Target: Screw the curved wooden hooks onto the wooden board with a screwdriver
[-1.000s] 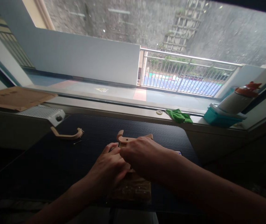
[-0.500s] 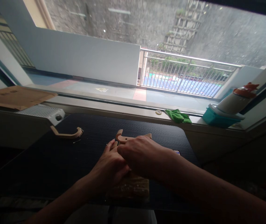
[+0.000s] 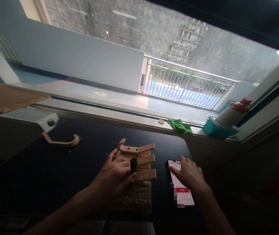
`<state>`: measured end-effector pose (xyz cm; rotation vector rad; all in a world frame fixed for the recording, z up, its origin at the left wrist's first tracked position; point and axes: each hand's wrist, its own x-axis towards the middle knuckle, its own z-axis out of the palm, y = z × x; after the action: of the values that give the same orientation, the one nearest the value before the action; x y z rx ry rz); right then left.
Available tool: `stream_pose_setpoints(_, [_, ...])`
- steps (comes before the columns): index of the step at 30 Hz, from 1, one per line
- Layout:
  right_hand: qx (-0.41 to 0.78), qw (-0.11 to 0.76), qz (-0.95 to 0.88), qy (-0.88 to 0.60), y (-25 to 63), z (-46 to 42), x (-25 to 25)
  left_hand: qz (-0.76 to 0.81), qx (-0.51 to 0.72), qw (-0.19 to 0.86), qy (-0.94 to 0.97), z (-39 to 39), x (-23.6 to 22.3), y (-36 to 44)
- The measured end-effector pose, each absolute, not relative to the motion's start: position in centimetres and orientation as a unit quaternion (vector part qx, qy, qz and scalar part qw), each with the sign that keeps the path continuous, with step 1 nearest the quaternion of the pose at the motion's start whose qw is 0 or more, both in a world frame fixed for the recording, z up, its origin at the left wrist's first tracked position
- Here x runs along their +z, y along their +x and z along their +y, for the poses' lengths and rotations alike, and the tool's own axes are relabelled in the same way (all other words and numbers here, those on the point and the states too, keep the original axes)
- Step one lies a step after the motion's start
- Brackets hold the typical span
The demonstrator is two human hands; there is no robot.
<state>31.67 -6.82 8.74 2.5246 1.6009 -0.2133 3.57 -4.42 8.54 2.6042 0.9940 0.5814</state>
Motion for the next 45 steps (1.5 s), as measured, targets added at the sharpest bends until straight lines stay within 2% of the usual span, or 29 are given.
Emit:
stream_pose_setpoints(2, [-0.068,0.072,0.504,0.858,31.7,-7.5,5.9,0.341,0.197,0.152,0.907,-4.4,8.7,3.5])
stream_pose_setpoints(5, [-0.074,0.062,0.489,0.867,31.1,-7.5,4.2,0.349,0.193,0.156,0.904,-4.5,8.9,3.5])
stream_pose_setpoints(38, [-0.049,0.025,0.452,0.89,30.7,-7.8,2.4,0.338,0.217,0.138,0.906,-4.5,8.6,3.5])
stream_pose_setpoints(41, [-0.056,0.017,0.47,0.881,31.2,-8.0,4.2,0.338,0.209,0.133,0.908,-4.5,8.6,3.5])
stream_pose_setpoints(43, [-0.031,-0.009,0.488,0.872,31.3,-8.3,7.4,0.337,0.203,0.137,0.909,-4.5,8.7,3.4])
stream_pose_setpoints(45, [0.005,-0.121,0.553,0.825,30.5,-8.5,11.7,0.336,0.199,0.145,0.909,-4.5,8.9,3.5])
